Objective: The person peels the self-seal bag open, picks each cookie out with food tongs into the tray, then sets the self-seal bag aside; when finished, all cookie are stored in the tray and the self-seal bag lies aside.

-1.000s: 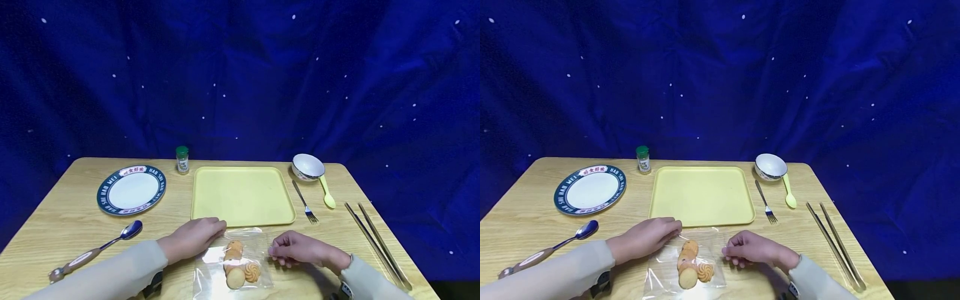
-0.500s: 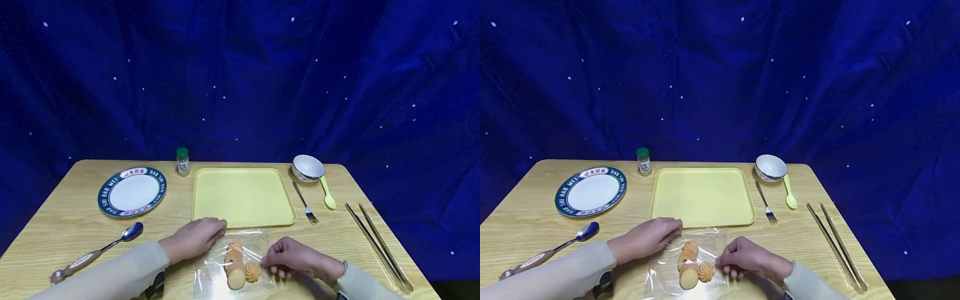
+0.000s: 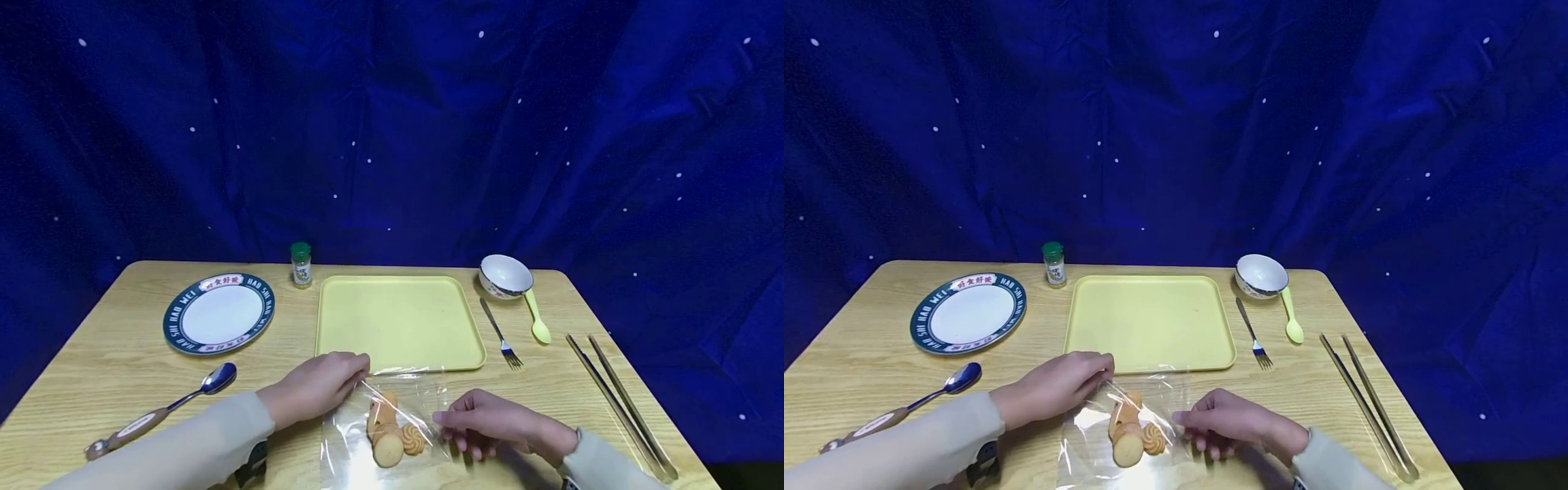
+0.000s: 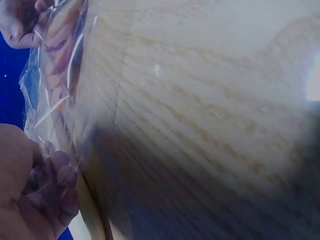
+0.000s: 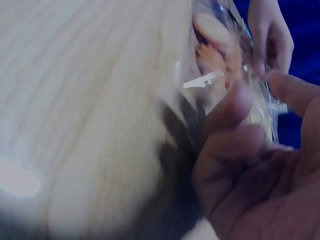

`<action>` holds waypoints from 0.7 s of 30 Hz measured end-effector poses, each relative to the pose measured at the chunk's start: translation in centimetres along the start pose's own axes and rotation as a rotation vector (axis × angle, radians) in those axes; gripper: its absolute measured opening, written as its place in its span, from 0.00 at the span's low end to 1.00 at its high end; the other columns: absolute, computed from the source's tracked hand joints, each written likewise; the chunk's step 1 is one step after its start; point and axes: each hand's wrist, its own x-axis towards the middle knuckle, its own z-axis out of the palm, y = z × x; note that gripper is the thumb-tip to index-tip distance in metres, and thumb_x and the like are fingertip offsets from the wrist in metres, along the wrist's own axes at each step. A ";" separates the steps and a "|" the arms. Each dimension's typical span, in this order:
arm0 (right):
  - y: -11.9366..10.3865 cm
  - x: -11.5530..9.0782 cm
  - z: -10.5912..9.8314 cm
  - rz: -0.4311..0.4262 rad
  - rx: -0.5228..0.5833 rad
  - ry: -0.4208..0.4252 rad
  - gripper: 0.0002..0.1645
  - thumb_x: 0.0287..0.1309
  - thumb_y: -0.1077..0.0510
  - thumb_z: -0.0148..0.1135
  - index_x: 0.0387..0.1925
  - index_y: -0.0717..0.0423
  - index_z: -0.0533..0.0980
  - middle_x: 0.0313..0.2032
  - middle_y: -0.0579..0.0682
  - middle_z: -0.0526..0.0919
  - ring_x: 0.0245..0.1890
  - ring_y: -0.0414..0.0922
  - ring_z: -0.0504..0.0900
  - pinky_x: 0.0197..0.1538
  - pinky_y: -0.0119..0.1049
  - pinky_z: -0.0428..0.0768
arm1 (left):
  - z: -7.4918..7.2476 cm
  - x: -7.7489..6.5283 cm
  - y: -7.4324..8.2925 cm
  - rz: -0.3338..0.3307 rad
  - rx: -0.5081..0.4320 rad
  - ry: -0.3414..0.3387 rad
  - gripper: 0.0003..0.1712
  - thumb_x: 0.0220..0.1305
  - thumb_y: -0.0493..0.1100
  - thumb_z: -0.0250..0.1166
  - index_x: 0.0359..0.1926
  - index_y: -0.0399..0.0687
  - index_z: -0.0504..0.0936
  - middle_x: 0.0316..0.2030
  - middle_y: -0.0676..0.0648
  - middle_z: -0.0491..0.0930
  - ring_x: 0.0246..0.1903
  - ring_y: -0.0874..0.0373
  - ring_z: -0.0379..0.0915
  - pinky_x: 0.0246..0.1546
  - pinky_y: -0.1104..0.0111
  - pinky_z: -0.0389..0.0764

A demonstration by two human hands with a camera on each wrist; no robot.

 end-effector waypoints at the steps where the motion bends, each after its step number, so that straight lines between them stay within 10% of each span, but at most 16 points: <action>1: -0.1 0.0 0.4 0.009 -0.009 0.025 0.25 0.64 0.44 0.58 0.24 0.61 0.75 0.16 0.41 0.77 0.11 0.33 0.69 0.14 0.24 0.63 | 0.0 0.0 0.0 -0.002 -0.002 0.003 0.08 0.72 0.42 0.54 0.32 0.53 0.72 0.23 0.59 0.70 0.25 0.68 0.66 0.27 0.73 0.72; 10: -0.1 0.0 2.4 -0.011 -0.019 0.147 0.16 0.61 0.55 0.62 0.20 0.56 0.72 0.14 0.43 0.72 0.09 0.33 0.66 0.14 0.23 0.62 | 0.3 0.1 -0.4 0.008 0.002 -0.026 0.08 0.72 0.43 0.55 0.32 0.54 0.72 0.24 0.59 0.70 0.26 0.68 0.66 0.28 0.74 0.72; 17: 0.5 -0.7 1.5 -0.046 -0.056 -0.015 0.26 0.62 0.58 0.60 0.24 0.80 0.64 0.13 0.40 0.68 0.10 0.32 0.66 0.17 0.23 0.63 | 0.4 0.4 -0.4 0.038 0.076 -0.059 0.06 0.70 0.44 0.57 0.33 0.57 0.74 0.26 0.59 0.71 0.26 0.68 0.67 0.25 0.74 0.71; 21: 0.6 -0.8 0.7 -0.007 -0.062 -0.085 0.24 0.61 0.55 0.61 0.18 0.68 0.67 0.13 0.39 0.69 0.09 0.31 0.65 0.15 0.23 0.61 | 0.4 0.3 -0.3 0.053 0.095 -0.058 0.06 0.70 0.44 0.57 0.33 0.57 0.74 0.25 0.59 0.70 0.25 0.69 0.66 0.24 0.75 0.70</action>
